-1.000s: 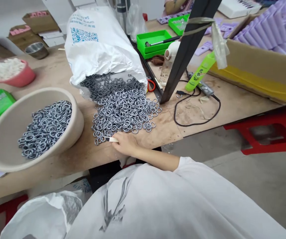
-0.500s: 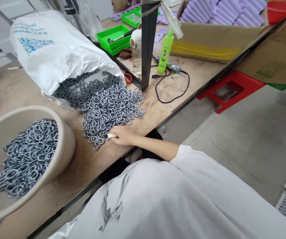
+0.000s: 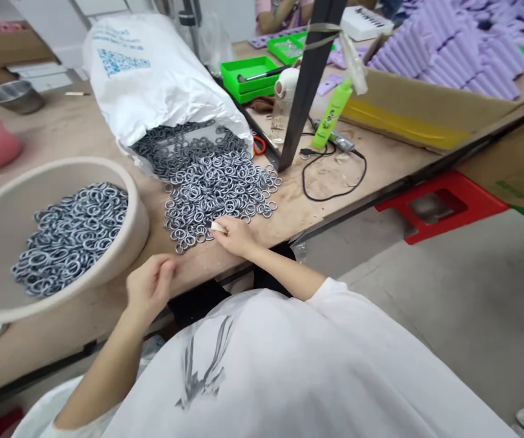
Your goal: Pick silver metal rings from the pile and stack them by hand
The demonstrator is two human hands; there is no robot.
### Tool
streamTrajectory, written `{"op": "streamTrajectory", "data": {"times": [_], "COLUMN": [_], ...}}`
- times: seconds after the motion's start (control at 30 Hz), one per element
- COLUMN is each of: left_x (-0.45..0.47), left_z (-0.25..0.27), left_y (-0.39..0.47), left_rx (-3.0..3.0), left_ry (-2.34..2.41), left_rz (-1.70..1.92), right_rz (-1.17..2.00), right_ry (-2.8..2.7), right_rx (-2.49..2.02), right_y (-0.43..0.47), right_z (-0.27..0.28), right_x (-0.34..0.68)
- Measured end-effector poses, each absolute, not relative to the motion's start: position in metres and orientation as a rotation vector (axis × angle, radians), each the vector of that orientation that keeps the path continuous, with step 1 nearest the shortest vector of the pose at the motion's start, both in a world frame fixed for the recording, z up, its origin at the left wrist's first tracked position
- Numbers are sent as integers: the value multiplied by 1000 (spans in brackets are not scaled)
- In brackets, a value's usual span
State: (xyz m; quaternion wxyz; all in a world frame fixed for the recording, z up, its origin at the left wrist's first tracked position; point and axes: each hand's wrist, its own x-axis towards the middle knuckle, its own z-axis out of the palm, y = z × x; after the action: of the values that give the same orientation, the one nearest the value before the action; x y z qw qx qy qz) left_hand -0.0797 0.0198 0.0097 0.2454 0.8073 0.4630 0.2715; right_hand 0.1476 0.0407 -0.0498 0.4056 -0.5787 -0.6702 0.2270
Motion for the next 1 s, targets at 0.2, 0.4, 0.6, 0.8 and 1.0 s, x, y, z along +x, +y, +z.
{"op": "streamTrajectory", "data": {"times": [0.2,0.4,0.6,0.8,1.0], "left_x": [-57,-31,-1,22,17], "left_z": [-19,-25,-23,-17,-2], "left_y": [31,24,20,20,6], "left_rx": [2489,2406,2151,1272,583], "left_ry": [1491,1321,1185,922,671], "left_rz": [644,770,884,730,602], "right_rz": [353,300,540,1259,1298], "right_ry": [-1561,-1552,-1417,-1220,-1301], "right_rx": [-1717,-2078,-1753,-1145,-1098], "right_y": [31,38,42,20,5], "right_z": [-40,-40,-44,-21,-11], "right_x": [207,253,244,193,167]}}
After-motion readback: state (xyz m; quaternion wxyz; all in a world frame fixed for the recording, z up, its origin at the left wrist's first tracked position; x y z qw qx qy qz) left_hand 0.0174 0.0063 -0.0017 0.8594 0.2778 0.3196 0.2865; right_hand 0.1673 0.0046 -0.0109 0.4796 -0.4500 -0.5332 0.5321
